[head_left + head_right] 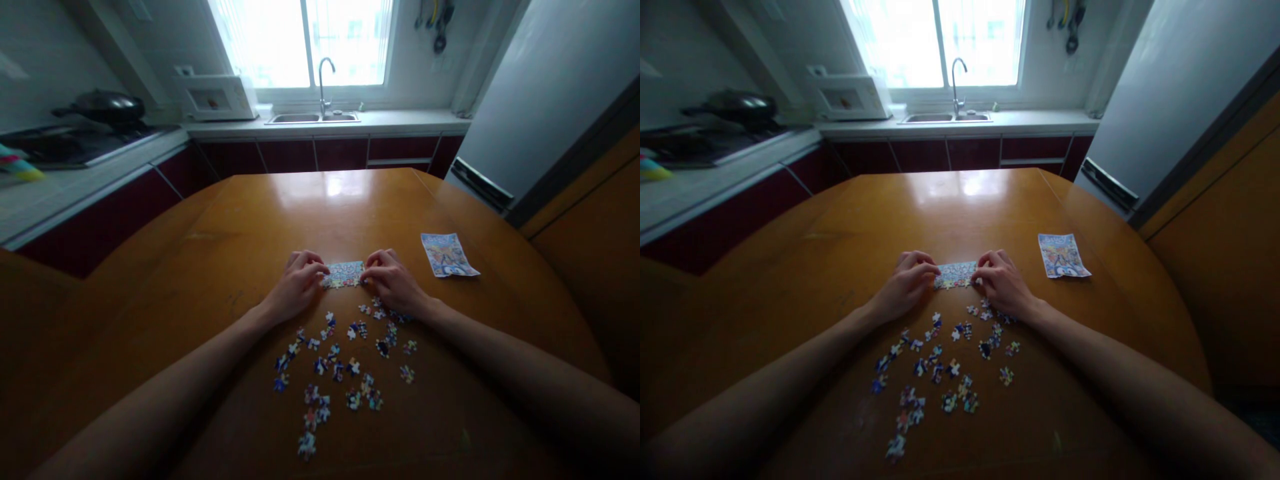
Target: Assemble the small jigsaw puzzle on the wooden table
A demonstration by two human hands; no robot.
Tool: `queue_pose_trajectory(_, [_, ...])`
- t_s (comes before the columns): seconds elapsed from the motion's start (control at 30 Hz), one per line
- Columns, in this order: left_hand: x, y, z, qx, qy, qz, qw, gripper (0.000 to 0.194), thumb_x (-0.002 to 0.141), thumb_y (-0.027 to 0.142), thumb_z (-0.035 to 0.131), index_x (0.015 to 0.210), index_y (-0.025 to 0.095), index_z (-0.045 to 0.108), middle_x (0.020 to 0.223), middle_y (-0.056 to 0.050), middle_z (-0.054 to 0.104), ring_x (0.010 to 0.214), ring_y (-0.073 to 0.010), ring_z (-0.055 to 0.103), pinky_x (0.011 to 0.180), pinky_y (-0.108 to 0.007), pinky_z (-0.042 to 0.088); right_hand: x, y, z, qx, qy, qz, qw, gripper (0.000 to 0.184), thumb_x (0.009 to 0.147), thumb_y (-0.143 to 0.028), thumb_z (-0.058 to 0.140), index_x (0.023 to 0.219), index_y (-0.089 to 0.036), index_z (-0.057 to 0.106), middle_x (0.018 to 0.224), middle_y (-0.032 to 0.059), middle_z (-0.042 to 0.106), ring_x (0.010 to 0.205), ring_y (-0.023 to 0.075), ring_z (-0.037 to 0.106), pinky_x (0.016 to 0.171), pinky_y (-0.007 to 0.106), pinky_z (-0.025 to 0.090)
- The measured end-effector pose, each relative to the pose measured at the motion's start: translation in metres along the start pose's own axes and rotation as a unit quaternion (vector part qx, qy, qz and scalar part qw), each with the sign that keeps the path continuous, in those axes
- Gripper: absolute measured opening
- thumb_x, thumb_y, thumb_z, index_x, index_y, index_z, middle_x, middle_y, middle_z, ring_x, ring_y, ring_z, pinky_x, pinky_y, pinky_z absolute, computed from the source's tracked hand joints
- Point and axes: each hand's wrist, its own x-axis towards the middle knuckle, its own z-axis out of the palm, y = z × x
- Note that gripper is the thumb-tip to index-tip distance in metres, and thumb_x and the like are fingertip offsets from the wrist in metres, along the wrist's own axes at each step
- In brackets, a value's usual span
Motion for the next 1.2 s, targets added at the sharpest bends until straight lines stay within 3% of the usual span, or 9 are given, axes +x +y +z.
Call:
queue_pose_trajectory(0.23, [-0.0010, -0.0009, 0.0004, -0.012, -0.008, 0.022, 1.000, 0.031, 0.092, 0.006, 0.047, 0.098, 0.025, 0.071, 0.112, -0.006, 0.055, 0.109, -0.0230, 0.046, 0.097, -0.044, 0.044, -0.0006, -0.0025, -0.0011, 0.007, 0.004, -0.001, 1.000, 0.023, 0.093, -0.012, 0.054, 0.095, -0.024, 0.074, 0.102, 0.0083, 0.063, 0.102, 0.0236, 0.053, 0.088, 0.042, 0.047])
queue_pose_trajectory(0.43, [-0.0011, 0.0012, -0.0018, -0.001, -0.012, 0.022, 1.000, 0.021, 0.093, 0.014, 0.055, 0.097, 0.025, 0.072, 0.112, -0.006, 0.057, 0.109, -0.0239, 0.047, 0.096, -0.045, 0.044, -0.0006, -0.0039, -0.0011, -0.011, -0.013, -0.006, 1.000, 0.022, 0.094, -0.016, 0.055, 0.101, -0.026, 0.073, 0.107, 0.0080, 0.066, 0.105, 0.0243, 0.054, 0.093, 0.044, 0.046])
queue_pose_trajectory(0.53, [-0.0003, 0.0016, -0.0010, 0.032, 0.000, -0.014, 0.999, 0.013, 0.091, 0.022, 0.061, 0.099, 0.024, 0.071, 0.110, -0.006, 0.060, 0.108, -0.0247, 0.049, 0.096, -0.046, 0.044, -0.0005, -0.0036, -0.0003, -0.017, -0.026, -0.021, 0.999, 0.021, 0.093, -0.017, 0.057, 0.104, -0.025, 0.073, 0.112, 0.0074, 0.068, 0.109, 0.0243, 0.055, 0.096, 0.045, 0.046])
queue_pose_trajectory(0.67, [0.0018, 0.0035, -0.0007, 0.056, 0.010, -0.060, 0.997, 0.016, 0.091, 0.031, 0.064, 0.103, 0.023, 0.070, 0.107, -0.006, 0.064, 0.106, -0.0257, 0.051, 0.097, -0.047, 0.043, -0.0007, -0.0011, 0.0013, -0.020, -0.025, -0.026, 0.999, 0.018, 0.094, -0.021, 0.059, 0.106, -0.024, 0.073, 0.111, 0.0077, 0.070, 0.109, 0.0243, 0.056, 0.096, 0.045, 0.046])
queue_pose_trajectory(0.97, [0.0009, 0.0088, -0.0064, 0.034, -0.054, 0.000, 0.998, 0.012, 0.089, 0.030, 0.066, 0.099, 0.028, 0.071, 0.112, -0.004, 0.063, 0.110, -0.0258, 0.050, 0.098, -0.047, 0.041, -0.0004, 0.0003, 0.0026, -0.039, -0.030, -0.034, 0.998, 0.017, 0.093, -0.022, 0.061, 0.099, -0.027, 0.076, 0.110, 0.0071, 0.070, 0.107, 0.0242, 0.058, 0.093, 0.045, 0.047])
queue_pose_trajectory(1.2, [0.0005, 0.0040, -0.0031, 0.028, -0.050, 0.003, 0.998, 0.012, 0.094, 0.029, 0.062, 0.101, 0.029, 0.071, 0.113, -0.004, 0.063, 0.111, -0.0246, 0.050, 0.098, -0.046, 0.041, -0.0001, -0.0007, 0.0021, -0.048, -0.031, -0.030, 0.998, 0.018, 0.094, -0.022, 0.060, 0.100, -0.027, 0.076, 0.110, 0.0071, 0.070, 0.108, 0.0245, 0.058, 0.093, 0.045, 0.047])
